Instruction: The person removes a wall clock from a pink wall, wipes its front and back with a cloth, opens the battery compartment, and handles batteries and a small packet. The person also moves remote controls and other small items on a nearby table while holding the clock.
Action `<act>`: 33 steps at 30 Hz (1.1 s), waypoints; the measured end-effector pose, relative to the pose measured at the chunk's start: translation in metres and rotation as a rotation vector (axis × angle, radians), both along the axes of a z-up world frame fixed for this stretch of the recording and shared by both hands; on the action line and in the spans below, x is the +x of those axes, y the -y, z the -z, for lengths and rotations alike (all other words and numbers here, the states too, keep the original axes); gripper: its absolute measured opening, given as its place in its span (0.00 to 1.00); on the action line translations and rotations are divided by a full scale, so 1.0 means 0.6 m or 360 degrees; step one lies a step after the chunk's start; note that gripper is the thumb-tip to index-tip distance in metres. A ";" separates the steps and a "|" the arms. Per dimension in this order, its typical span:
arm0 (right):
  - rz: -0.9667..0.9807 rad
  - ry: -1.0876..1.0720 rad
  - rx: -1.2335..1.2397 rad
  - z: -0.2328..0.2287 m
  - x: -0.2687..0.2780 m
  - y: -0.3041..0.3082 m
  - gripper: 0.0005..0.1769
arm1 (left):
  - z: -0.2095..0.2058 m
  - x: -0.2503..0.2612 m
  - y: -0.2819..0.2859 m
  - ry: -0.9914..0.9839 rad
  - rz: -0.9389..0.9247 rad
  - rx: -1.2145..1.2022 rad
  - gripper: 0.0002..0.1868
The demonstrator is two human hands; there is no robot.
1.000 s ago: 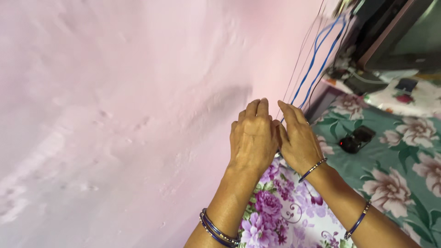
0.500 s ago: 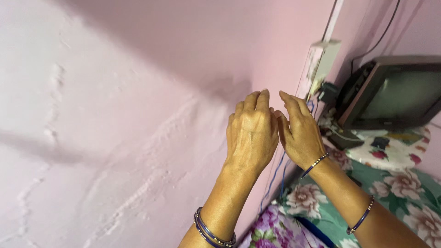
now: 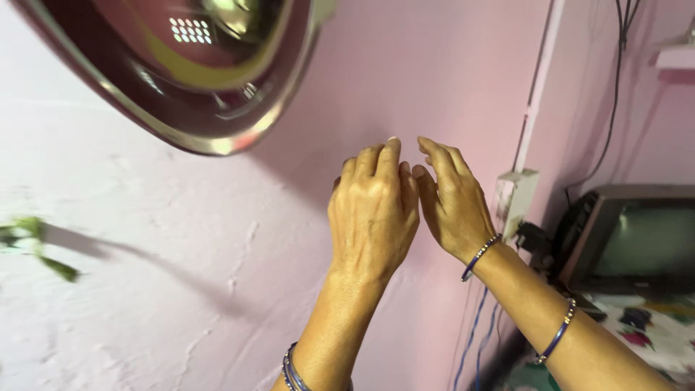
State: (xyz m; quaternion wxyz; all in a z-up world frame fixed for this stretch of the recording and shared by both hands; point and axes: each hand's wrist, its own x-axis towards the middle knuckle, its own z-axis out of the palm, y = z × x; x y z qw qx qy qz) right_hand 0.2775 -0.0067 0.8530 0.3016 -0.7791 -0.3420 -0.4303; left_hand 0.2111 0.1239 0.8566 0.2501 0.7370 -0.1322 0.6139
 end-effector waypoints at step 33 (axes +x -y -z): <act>-0.0998 -0.0905 0.1012 -0.295 -0.005 -0.228 0.26 | -0.259 -0.098 -0.249 0.0953 -0.1194 -0.0006 0.26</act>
